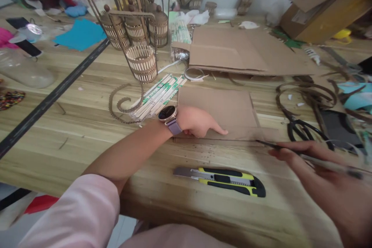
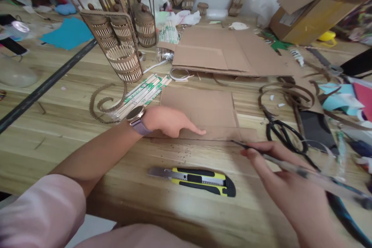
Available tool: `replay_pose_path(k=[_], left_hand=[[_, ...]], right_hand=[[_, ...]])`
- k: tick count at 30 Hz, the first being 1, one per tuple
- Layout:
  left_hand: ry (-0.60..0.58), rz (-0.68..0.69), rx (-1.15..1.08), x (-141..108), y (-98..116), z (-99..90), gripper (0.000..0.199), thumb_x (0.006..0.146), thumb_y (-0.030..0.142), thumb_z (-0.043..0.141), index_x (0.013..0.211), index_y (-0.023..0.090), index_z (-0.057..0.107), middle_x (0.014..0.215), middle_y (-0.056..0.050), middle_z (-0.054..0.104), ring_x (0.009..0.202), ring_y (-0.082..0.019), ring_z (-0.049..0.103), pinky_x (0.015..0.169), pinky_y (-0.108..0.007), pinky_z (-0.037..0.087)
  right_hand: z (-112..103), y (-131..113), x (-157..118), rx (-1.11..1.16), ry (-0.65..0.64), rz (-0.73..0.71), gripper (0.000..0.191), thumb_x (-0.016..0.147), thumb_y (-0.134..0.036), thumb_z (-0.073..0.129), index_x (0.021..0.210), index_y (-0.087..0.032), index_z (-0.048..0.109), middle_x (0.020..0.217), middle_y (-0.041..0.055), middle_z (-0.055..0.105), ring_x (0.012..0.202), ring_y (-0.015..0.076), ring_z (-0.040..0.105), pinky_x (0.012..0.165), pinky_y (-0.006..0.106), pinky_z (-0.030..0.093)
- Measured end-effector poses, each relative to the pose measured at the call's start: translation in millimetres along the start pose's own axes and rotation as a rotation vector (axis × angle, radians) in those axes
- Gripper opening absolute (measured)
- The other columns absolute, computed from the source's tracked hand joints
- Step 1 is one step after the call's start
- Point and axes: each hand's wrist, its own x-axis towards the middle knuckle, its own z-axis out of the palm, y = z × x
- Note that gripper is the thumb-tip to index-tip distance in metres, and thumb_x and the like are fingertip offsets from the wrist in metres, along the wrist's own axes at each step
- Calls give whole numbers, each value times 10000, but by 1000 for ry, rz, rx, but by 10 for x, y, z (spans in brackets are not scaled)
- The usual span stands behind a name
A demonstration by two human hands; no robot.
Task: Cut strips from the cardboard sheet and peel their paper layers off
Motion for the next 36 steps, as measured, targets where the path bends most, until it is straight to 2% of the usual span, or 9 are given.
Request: replay_pose_path(k=[3,7,10,17,24,27,31,33,36], left_hand=[[-77,9,69,-42,38,-26,900,806,-17,514,1527,489,330,1394,15,651,947,-203,706,709,-248,495],[-50,-18,121,-82,78,-26,736,928,175,584,1536,488,311,1381,-2,659,1057,-246,691,750,-278,493],[13,-14,165,-90,101,17,670,951,303,621,1534,476,341,1343,-15,683,1083,-268,686,747,-295,488],[167,-51,241,-57,126,115,604,958,248,595,1500,466,439,1200,-47,747,981,-273,712,666,-296,453],[299,-147,268,-14,30,87,486,980,201,527,1441,350,562,1086,-93,739,914,-260,697,621,-289,415],[433,-171,325,17,-36,109,398,972,118,478,1299,245,667,1001,-117,714,887,-254,681,629,-300,416],[491,-168,363,46,-59,126,288,974,130,498,1159,184,712,1015,-130,696,972,-266,660,686,-313,440],[500,-147,358,55,-35,125,257,990,177,509,1147,184,713,1039,-129,696,1005,-277,656,699,-322,447],[489,-126,309,73,7,130,250,1004,247,525,1163,187,709,1091,-126,698,1010,-280,661,700,-328,456]], right_hand=[[84,-283,57,80,-6,-90,352,798,-594,605,901,-278,719,802,33,788,751,256,734,500,307,481],[115,-406,305,-94,106,8,351,807,-513,543,999,-269,708,774,39,786,774,282,738,579,331,488],[132,-448,563,-307,49,-49,431,833,-454,490,1110,-202,704,902,109,798,763,322,727,606,370,457],[218,-465,786,-272,-14,-141,574,893,-397,489,1403,-138,540,1049,109,795,803,271,726,683,356,489],[28,-247,533,-207,-66,-233,299,887,-405,512,940,-216,738,897,100,795,800,243,733,676,322,525],[-21,-289,262,-102,-152,-366,294,937,-423,504,951,-230,725,954,89,792,837,227,736,700,321,565],[143,-564,-220,-20,-326,-724,294,980,-413,523,1147,-234,685,1044,87,763,934,213,720,780,341,594],[298,-698,-405,-82,-302,-851,409,938,-473,588,1223,-187,654,1075,110,748,963,256,700,799,398,596],[474,-777,-525,-209,-236,-901,303,915,-316,629,1179,-170,647,1004,91,742,899,258,683,790,422,585]])
